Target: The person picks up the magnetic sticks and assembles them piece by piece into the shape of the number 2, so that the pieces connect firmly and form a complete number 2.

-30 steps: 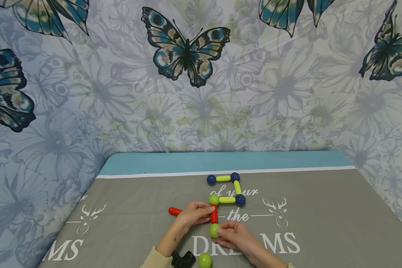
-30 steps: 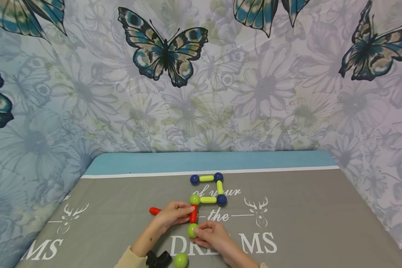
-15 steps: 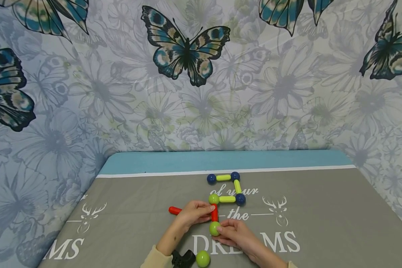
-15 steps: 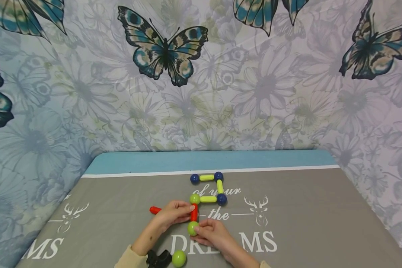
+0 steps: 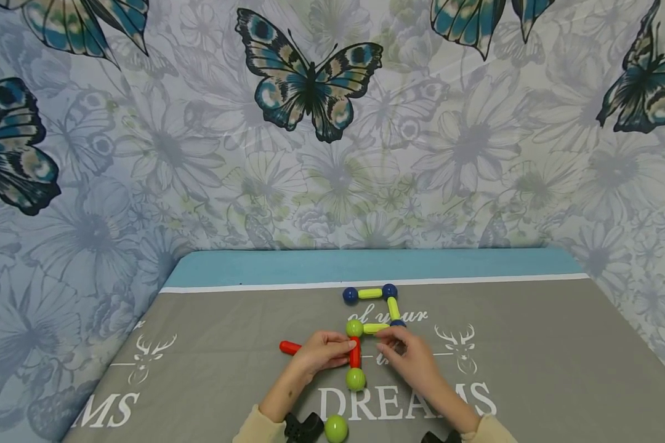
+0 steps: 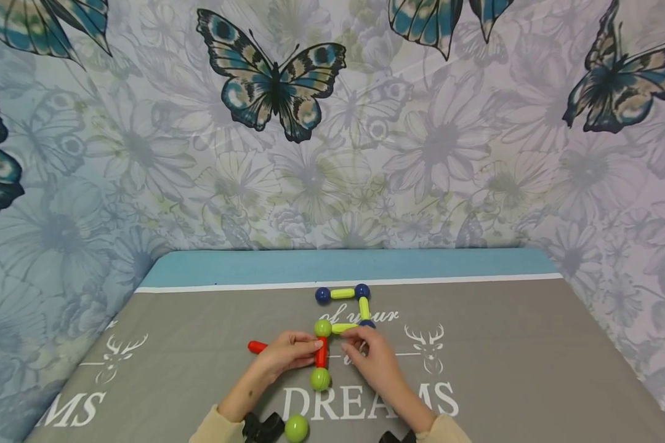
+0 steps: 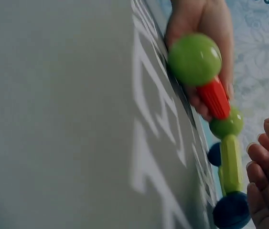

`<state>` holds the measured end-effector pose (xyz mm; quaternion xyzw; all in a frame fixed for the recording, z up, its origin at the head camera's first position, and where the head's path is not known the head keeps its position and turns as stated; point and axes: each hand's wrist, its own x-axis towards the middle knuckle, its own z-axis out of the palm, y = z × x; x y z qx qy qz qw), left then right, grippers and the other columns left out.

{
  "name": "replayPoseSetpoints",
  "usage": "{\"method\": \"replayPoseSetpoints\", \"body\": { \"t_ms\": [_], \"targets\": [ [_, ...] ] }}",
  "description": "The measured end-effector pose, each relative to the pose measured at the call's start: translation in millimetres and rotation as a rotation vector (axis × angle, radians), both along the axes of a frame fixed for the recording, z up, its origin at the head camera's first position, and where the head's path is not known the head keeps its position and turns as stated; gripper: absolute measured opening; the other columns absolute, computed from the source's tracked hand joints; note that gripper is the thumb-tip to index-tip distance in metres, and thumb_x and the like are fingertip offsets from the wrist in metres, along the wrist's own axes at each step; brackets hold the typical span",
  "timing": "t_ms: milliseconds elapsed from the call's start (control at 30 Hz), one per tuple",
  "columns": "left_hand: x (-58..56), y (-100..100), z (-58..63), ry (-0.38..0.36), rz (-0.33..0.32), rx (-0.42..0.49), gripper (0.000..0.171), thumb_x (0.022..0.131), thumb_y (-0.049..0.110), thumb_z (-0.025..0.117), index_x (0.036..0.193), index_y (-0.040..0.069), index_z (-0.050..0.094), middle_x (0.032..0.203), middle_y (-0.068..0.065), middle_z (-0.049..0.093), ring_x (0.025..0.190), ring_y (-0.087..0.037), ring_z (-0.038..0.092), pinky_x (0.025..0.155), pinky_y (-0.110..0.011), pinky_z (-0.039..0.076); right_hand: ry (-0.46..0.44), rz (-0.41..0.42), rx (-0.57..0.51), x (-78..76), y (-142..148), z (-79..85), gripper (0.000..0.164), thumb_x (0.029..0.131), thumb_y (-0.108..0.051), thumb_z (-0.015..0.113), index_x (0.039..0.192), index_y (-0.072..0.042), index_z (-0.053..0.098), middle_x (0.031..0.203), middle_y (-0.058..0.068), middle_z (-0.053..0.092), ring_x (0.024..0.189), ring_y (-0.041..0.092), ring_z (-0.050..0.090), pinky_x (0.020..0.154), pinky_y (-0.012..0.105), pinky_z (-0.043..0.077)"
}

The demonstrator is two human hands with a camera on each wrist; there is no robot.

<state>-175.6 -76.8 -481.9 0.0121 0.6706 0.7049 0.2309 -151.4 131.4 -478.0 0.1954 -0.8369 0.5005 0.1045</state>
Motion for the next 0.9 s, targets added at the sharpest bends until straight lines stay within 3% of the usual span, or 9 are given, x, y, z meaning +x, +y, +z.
{"method": "replayPoseSetpoints", "body": {
  "t_ms": [67,167,267,367,500,600,733,800,900],
  "targets": [
    [-0.3,-1.0,0.4,0.001,0.003,0.000,0.024,0.087,0.007,0.066,0.102,-0.012,0.065,0.086,-0.005,0.066,0.069,-0.008,0.062,0.066,-0.024,0.053,0.066,-0.003,0.043,-12.2,-1.0,1.5,0.021,0.079,-0.005,0.074,0.099,-0.006,0.068,0.091,-0.004,0.064,0.084,0.013,0.058,0.074,0.035,0.049],
    [0.6,-1.8,1.2,0.003,0.006,-0.004,0.024,0.087,0.008,0.066,0.102,-0.011,0.065,0.086,-0.005,0.067,0.069,-0.008,0.062,0.066,-0.024,0.053,0.082,0.044,0.134,-30.7,-5.0,1.6,0.026,0.083,-0.016,0.072,0.107,-0.007,0.068,0.103,-0.002,0.064,0.099,0.018,0.056,0.088,0.043,0.043],
    [1.8,-1.3,1.5,0.002,0.001,-0.001,0.025,0.088,0.008,0.065,0.102,-0.012,0.064,0.086,-0.004,0.067,0.070,-0.008,0.062,0.067,-0.024,0.053,0.073,0.111,0.245,-44.5,-10.5,1.2,0.030,0.087,-0.024,0.068,0.112,-0.007,0.067,0.106,-0.002,0.065,0.102,0.020,0.056,0.099,0.051,0.031],
    [2.3,-0.4,2.8,0.004,0.000,-0.002,0.025,0.088,0.008,0.065,0.102,-0.012,0.064,0.086,-0.004,0.066,0.070,-0.008,0.062,0.067,-0.024,0.053,0.102,0.125,0.327,-49.9,-16.3,2.9,0.029,0.087,-0.025,0.068,0.110,-0.008,0.069,0.102,0.000,0.067,0.098,0.021,0.057,0.100,0.056,0.025],
    [1.8,1.4,3.6,0.002,0.009,-0.005,0.025,0.088,0.009,0.065,0.101,-0.012,0.064,0.084,-0.004,0.066,0.070,-0.008,0.062,0.067,-0.023,0.053,0.157,0.005,0.279,-43.1,-21.4,7.1,0.020,0.084,-0.015,0.071,0.102,-0.005,0.070,0.095,0.002,0.066,0.090,0.022,0.057,0.089,0.046,0.039],
    [0.9,1.6,3.5,0.001,0.018,-0.003,0.025,0.088,0.009,0.066,0.101,-0.012,0.065,0.084,-0.004,0.066,0.070,-0.008,0.061,0.067,-0.023,0.053,0.107,-0.078,0.172,-32.0,-22.6,10.0,0.013,0.082,-0.008,0.072,0.095,-0.005,0.069,0.083,-0.001,0.063,0.076,0.016,0.057,0.069,0.033,0.047],
    [0.6,-0.1,2.3,0.007,0.030,-0.031,0.025,0.089,0.011,0.065,0.100,-0.012,0.065,0.084,-0.003,0.064,0.067,-0.008,0.060,0.066,-0.023,0.053,-0.093,-0.031,0.029,-20.6,-22.0,9.9,0.014,0.086,-0.004,0.067,0.100,-0.002,0.066,0.074,0.001,0.064,0.060,0.013,0.060,0.052,0.024,0.047],
    [0.9,-0.7,1.1,0.002,0.028,-0.034,0.026,0.089,0.011,0.065,0.101,-0.012,0.065,0.085,-0.005,0.065,0.067,-0.009,0.061,0.066,-0.024,0.053,-0.163,0.002,0.000,-18.8,-21.5,7.0,0.019,0.087,-0.002,0.065,0.106,0.002,0.064,0.073,0.005,0.065,0.058,0.015,0.062,0.050,0.024,0.048],
    [1.5,-1.7,1.5,0.005,0.024,-0.020,0.026,0.090,0.008,0.064,0.103,-0.014,0.063,0.087,-0.009,0.067,0.068,-0.012,0.063,0.067,-0.026,0.054,-0.172,0.029,0.003,-20.5,-22.5,3.0,0.025,0.087,-0.001,0.064,0.112,0.006,0.062,0.073,0.007,0.066,0.058,0.016,0.063,0.050,0.024,0.049]
  ]
}}
